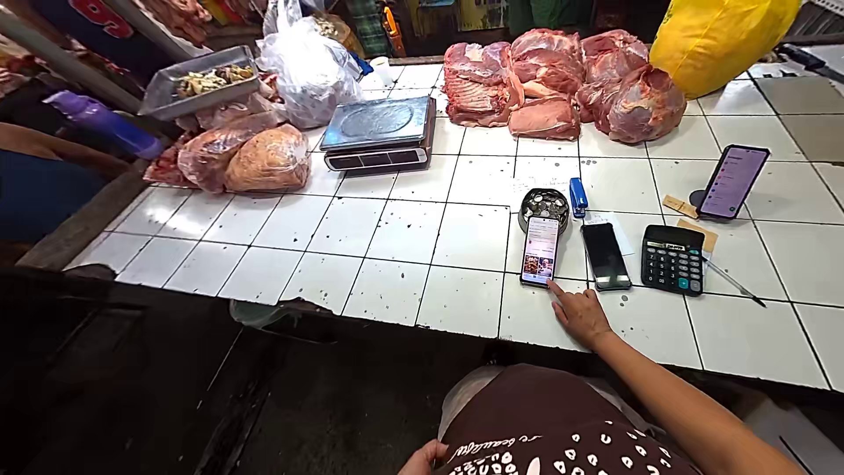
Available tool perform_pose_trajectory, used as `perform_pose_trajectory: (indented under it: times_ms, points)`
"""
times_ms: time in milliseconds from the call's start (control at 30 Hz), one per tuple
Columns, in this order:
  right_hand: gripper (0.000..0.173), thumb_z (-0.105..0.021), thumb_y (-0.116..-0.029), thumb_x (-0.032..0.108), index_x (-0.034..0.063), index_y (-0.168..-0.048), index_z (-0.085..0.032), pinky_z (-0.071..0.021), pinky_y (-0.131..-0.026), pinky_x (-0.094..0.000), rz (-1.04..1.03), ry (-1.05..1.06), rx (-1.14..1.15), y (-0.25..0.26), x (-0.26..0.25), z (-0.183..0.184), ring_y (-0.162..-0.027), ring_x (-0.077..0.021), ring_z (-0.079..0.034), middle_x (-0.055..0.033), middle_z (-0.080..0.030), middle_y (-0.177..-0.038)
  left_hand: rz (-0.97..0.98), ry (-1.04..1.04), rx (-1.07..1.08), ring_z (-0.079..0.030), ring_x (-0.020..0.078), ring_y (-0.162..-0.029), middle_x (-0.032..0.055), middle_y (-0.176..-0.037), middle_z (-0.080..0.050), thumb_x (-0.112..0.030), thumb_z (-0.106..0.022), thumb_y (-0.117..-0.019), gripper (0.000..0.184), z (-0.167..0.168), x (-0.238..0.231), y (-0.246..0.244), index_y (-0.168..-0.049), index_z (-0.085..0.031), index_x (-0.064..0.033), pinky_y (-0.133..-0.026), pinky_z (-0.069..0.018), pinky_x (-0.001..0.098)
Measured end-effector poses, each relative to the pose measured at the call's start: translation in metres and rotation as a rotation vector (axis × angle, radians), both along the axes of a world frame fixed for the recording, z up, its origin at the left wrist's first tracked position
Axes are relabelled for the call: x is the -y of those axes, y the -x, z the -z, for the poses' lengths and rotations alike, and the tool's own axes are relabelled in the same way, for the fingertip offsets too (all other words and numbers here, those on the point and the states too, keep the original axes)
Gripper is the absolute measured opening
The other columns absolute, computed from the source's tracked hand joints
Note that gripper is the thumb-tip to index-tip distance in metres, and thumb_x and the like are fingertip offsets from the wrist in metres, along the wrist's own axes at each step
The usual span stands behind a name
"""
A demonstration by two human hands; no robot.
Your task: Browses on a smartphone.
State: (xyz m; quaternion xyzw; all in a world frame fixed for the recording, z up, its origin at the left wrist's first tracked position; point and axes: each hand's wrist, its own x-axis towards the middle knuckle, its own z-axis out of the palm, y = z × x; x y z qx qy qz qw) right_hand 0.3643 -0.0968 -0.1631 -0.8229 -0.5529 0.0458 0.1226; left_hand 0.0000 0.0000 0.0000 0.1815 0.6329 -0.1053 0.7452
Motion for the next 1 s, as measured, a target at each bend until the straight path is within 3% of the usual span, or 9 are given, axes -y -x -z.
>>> perform_pose_trajectory:
  times_ms: [233, 367, 533, 667, 767, 867, 1000]
  points:
    - [0.053, -0.049, -0.1038, 0.025, 0.0053, -0.153, -0.048, -0.0434, -0.104, -0.0612, 0.350, -0.047, -0.105, 0.030, 0.007, 0.006, -0.103, -0.0431, -0.069, -0.0207, -0.073, -0.111, 0.157, 0.176, -0.024, -0.063, 0.0077, -0.056, 0.0013, -0.065, -0.065, -0.015, -0.036, -0.1056, 0.032, 0.031, -0.071, -0.015, -0.081, -0.057, -0.0139, -0.051, -0.0521, 0.0232]
    - [0.052, -0.049, -0.1038, 0.022, 0.0024, -0.151, -0.049, -0.0428, -0.108, -0.0591, 0.435, -0.061, -0.136, 0.042, 0.010, 0.006, -0.111, -0.0456, -0.066, -0.0240, -0.071, -0.116, 0.242, 0.253, -0.070, -0.062, 0.0084, -0.055, 0.0020, -0.064, -0.063, -0.015, -0.037, -0.1042, 0.032, 0.031, -0.095, -0.035, -0.077, -0.054, -0.0148, -0.050, -0.0513, 0.0235]
    - [0.051, -0.050, -0.1038, 0.023, 0.0025, -0.150, -0.051, -0.0415, -0.111, -0.0578, 0.493, -0.070, -0.143, 0.050, 0.014, 0.006, -0.115, -0.0454, -0.065, -0.0248, -0.070, -0.119, 0.444, 0.141, -0.033, -0.060, 0.0034, -0.054, -0.0036, -0.060, -0.061, -0.011, -0.029, -0.1076, 0.037, 0.020, -0.112, -0.049, -0.077, -0.050, -0.0176, -0.052, -0.0499, 0.0193]
    - [0.052, -0.047, -0.1051, 0.025, 0.0036, -0.152, -0.048, -0.0373, -0.115, -0.0574, 0.526, -0.028, -0.159, 0.053, 0.013, 0.006, -0.120, -0.0450, -0.063, -0.0249, -0.068, -0.125, 0.419, 0.193, -0.038, -0.060, 0.0065, -0.053, 0.0005, -0.061, -0.062, -0.014, -0.035, -0.1053, 0.035, 0.046, -0.123, -0.029, -0.076, -0.054, -0.0145, -0.050, -0.0497, 0.0216]
    - [0.053, -0.046, -0.1044, 0.024, 0.0073, -0.154, -0.047, -0.0389, -0.113, -0.0583, 0.502, 0.000, -0.107, 0.052, 0.010, 0.005, -0.114, -0.0448, -0.065, -0.0237, -0.070, -0.119, 0.327, 0.218, -0.020, -0.060, 0.0090, -0.054, 0.0017, -0.063, -0.062, -0.017, -0.040, -0.1034, 0.029, 0.068, -0.126, -0.003, -0.079, -0.056, -0.0142, -0.050, -0.0499, 0.0247]
    - [0.052, -0.047, -0.1002, 0.019, 0.0130, -0.152, -0.052, -0.0452, -0.099, -0.0620, 0.398, -0.060, 0.031, 0.046, 0.010, 0.010, -0.092, -0.0440, -0.068, -0.0212, -0.072, -0.099, 0.222, 0.269, 0.041, -0.062, 0.0095, -0.057, 0.0018, -0.065, -0.063, -0.017, -0.041, -0.1025, 0.027, 0.081, -0.126, 0.025, -0.081, -0.058, -0.0143, -0.052, -0.0520, 0.0256]
    - [0.054, -0.047, -0.0979, 0.016, 0.0167, -0.151, -0.053, -0.0461, -0.089, -0.0624, 0.267, -0.029, 0.070, 0.036, 0.005, 0.004, -0.086, -0.0427, -0.067, -0.0212, -0.070, -0.095, 0.148, 0.113, -0.053, -0.061, 0.0041, -0.051, -0.0011, -0.060, -0.064, -0.012, -0.034, -0.1052, 0.035, 0.026, -0.107, 0.021, -0.078, -0.055, -0.0154, -0.046, -0.0499, 0.0197]
